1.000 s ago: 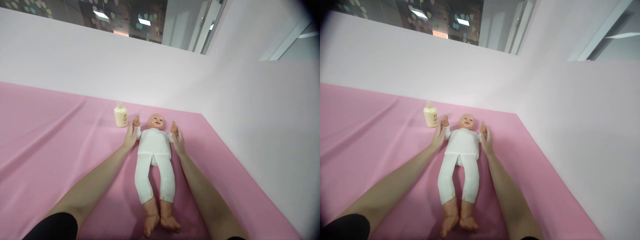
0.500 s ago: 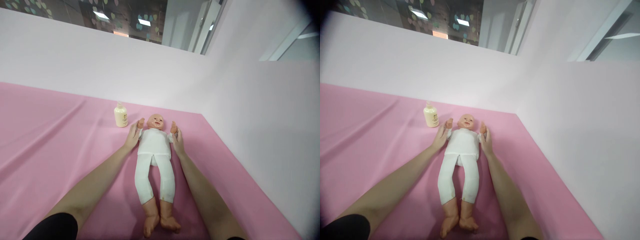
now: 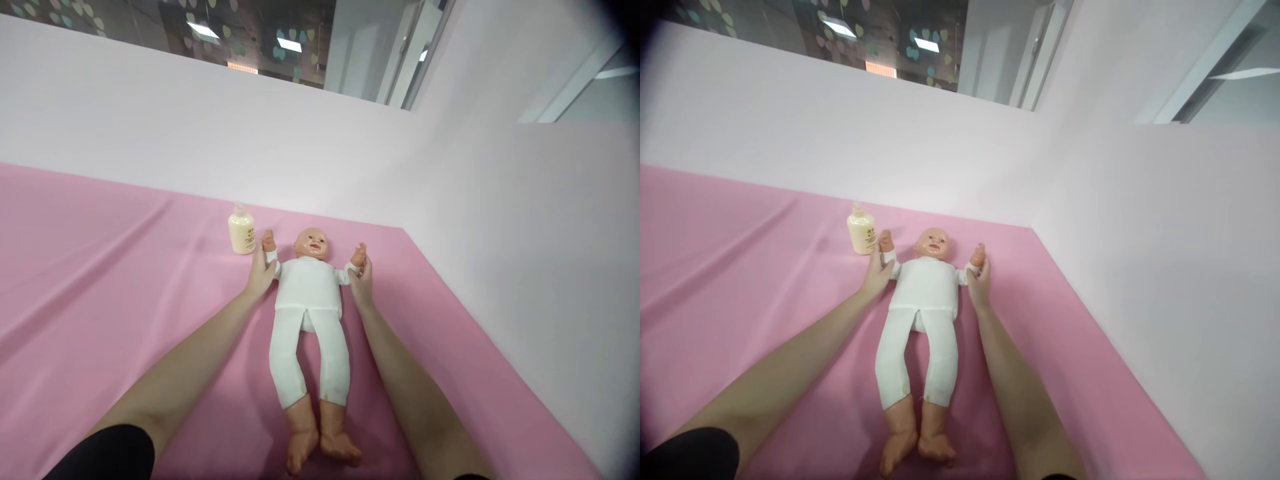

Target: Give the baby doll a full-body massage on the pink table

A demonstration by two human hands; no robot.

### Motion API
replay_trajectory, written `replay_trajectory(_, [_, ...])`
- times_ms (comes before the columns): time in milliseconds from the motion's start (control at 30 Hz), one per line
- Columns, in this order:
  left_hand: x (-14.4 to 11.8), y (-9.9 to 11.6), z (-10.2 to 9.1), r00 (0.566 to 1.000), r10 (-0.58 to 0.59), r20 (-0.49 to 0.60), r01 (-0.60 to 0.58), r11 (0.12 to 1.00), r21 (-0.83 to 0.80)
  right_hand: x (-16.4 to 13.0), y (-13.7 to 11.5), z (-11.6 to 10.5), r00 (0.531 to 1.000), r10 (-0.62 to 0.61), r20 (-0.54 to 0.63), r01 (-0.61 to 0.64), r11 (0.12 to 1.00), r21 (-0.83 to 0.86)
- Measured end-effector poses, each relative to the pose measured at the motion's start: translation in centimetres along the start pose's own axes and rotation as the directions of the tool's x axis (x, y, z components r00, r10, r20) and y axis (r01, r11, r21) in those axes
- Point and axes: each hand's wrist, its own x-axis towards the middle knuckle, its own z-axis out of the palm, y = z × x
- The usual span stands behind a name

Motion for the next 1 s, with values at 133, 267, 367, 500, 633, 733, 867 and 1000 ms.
replay_trajectory(133, [-0.3, 1.2, 0.0, 0.985, 0.114, 0.134, -0.138, 0.972, 0.188, -0.6, -0.7, 0.5, 0.963, -0.181, 0.199, 0.221, 0.955, -0.197])
replay_trajectory(267, [-0.4, 1.2, 0.4, 0.944, 0.198, 0.264, -0.278, 0.908, 0.312, -0.8, -0.8, 0.7, 0.895, -0.292, 0.339, 0.402, 0.855, -0.327])
replay_trajectory(367, [-0.4, 1.0, 0.6, 0.921, 0.230, 0.315, -0.338, 0.874, 0.350, -0.9, -0.9, 0.9, 0.865, -0.297, 0.404, 0.445, 0.827, -0.344])
replay_trajectory(500, [-0.4, 1.3, 0.5, 0.950, 0.186, 0.251, -0.267, 0.901, 0.342, -0.9, -1.0, 0.9, 0.892, -0.284, 0.351, 0.403, 0.851, -0.337])
replay_trajectory(633, [-0.3, 1.3, 0.2, 0.991, 0.115, 0.075, -0.128, 0.971, 0.200, -0.6, -0.5, 0.5, 0.956, -0.240, 0.166, 0.279, 0.922, -0.269])
replay_trajectory(733, [0.1, 0.4, 0.0, 0.998, -0.009, -0.064, 0.009, 1.000, 0.002, -0.2, -0.1, 0.1, 0.993, -0.119, 0.019, 0.120, 0.976, -0.182])
replay_trajectory(867, [0.8, -0.9, -0.4, 0.958, -0.203, -0.201, 0.176, 0.974, -0.146, 0.2, -0.1, -0.3, 0.999, -0.039, -0.029, 0.038, 0.999, -0.038])
replay_trajectory(1000, [0.9, -1.0, -0.6, 0.954, -0.201, -0.222, 0.179, 0.977, -0.118, 0.1, -0.1, -0.3, 0.997, -0.055, -0.053, 0.051, 0.996, -0.073])
